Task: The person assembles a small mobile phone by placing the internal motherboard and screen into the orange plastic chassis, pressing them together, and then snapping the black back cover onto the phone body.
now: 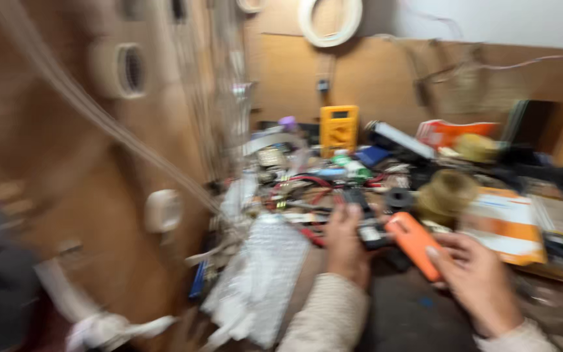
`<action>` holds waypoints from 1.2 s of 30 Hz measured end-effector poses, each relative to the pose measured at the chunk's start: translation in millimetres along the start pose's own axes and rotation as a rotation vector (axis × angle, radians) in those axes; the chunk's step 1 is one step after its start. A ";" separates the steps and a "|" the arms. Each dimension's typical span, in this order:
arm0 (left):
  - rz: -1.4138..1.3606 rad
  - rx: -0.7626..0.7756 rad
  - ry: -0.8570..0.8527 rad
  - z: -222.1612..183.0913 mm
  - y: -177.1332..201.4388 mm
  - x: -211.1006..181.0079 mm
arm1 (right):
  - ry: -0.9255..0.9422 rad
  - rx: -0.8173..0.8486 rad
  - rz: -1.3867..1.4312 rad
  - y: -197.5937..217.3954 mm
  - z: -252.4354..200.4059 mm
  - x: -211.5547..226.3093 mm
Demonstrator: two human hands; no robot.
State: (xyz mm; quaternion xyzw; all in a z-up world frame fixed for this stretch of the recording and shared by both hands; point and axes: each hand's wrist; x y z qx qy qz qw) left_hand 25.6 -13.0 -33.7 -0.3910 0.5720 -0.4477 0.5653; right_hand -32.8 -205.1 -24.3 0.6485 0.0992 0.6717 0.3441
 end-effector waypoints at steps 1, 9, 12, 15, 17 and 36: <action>0.015 0.047 -0.045 0.3 0.9 4.3 | 0.061 -0.006 -0.177 4.2 -2.9 4.2; 0.185 -0.089 0.029 -14.2 -10.2 -8.8 | 0.154 -0.031 -0.827 0.6 -8.0 28.8; 0.182 -0.100 0.029 -13.3 -9.9 -8.4 | 0.090 -0.014 -0.776 3.9 -9.6 33.7; 0.175 -0.070 0.014 -9.9 -6.5 -3.2 | -0.014 0.008 -0.484 8.2 -10.2 33.8; 0.160 -0.008 -0.005 -8.5 -3.0 0.6 | -0.087 -0.004 0.029 6.4 -10.7 27.0; 0.053 0.101 -0.014 4.6 7.3 18.0 | -0.307 0.308 0.783 9.0 -20.9 66.1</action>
Point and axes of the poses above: each hand's wrist, its own z-axis towards the middle knuckle, its own y-axis out of the back of the hand, x = y × z, and after that the axes turned 8 degrees about -z, right-handed
